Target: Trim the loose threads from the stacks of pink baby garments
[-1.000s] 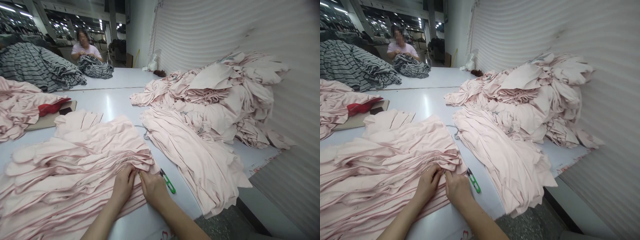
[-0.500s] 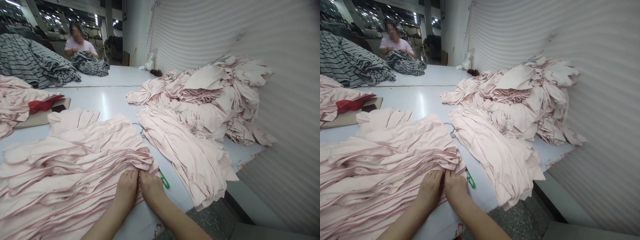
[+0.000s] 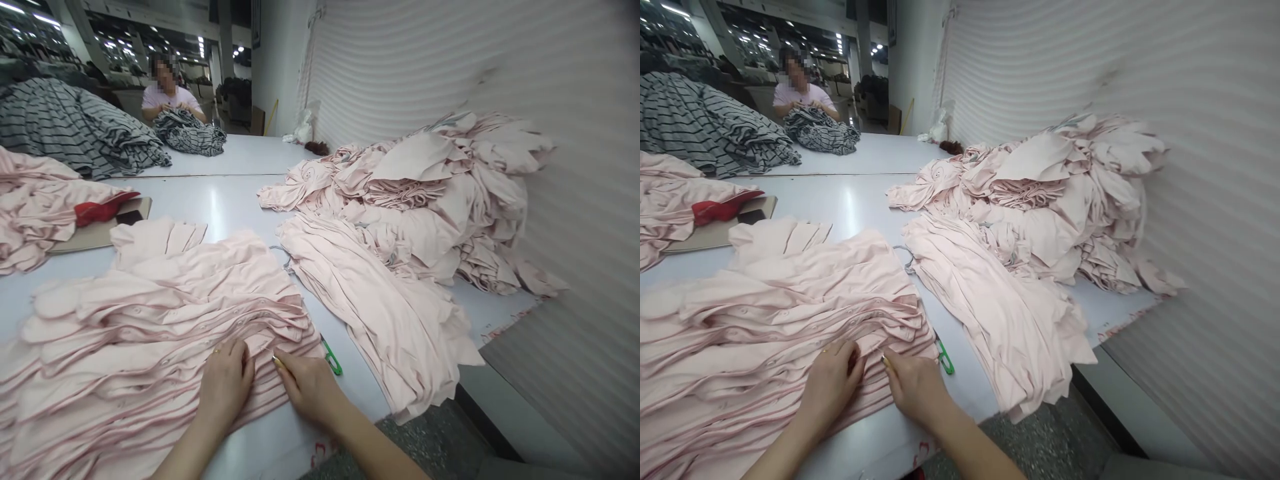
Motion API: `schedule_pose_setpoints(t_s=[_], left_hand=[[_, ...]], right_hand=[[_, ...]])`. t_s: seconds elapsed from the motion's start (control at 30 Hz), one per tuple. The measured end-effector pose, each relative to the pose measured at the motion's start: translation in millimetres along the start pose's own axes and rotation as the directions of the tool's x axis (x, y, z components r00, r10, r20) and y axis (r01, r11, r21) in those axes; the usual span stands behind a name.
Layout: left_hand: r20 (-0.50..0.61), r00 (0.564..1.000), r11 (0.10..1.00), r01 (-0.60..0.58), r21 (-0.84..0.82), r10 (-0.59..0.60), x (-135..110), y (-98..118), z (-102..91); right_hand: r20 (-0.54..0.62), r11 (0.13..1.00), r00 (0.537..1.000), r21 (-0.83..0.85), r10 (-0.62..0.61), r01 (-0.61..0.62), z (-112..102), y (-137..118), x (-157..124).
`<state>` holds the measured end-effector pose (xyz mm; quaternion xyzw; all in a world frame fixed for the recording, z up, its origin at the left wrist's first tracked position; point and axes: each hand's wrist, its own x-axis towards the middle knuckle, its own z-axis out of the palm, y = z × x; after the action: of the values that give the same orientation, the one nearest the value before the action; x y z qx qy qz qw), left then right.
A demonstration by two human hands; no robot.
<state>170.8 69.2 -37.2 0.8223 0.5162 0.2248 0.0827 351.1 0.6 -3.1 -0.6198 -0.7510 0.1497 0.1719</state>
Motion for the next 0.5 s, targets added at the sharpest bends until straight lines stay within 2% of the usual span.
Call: schedule_pose_setpoints(t_s=[0.07, 0.2, 0.37, 0.43, 0.5], left_hand=[[0.01, 1.0, 0.999, -0.007, -0.039, 0.007, -6.5, -8.7, -5.7], [-0.086, 0.996, 0.987, -0.049, -0.155, 0.036, -9.4, -18.1, -1.1], [-0.093, 0.991, 0.98, -0.106, -0.166, 0.092, -20.1, -16.5, 7.6], [-0.053, 0.996, 0.982, -0.073, -0.174, 0.065, -20.8, -17.5, 7.2], [-0.023, 1.0, 0.983, -0.011, -0.184, 0.006, -15.0, -21.4, 5.7]], right_hand=[[0.037, 1.0, 0.999, 0.012, -0.022, 0.022, 0.6, -5.1, -3.1], [0.061, 0.998, 0.998, -0.069, -0.01, 0.014, 15.1, -22.2, 1.2], [0.133, 0.942, 0.976, -0.31, 0.174, -0.126, 42.3, -50.1, 26.1], [0.177, 0.939, 0.972, -0.332, 0.155, -0.089, 38.5, -51.6, 28.3], [0.219, 0.951, 0.974, -0.31, 0.056, 0.015, 24.4, -46.6, 20.6]])
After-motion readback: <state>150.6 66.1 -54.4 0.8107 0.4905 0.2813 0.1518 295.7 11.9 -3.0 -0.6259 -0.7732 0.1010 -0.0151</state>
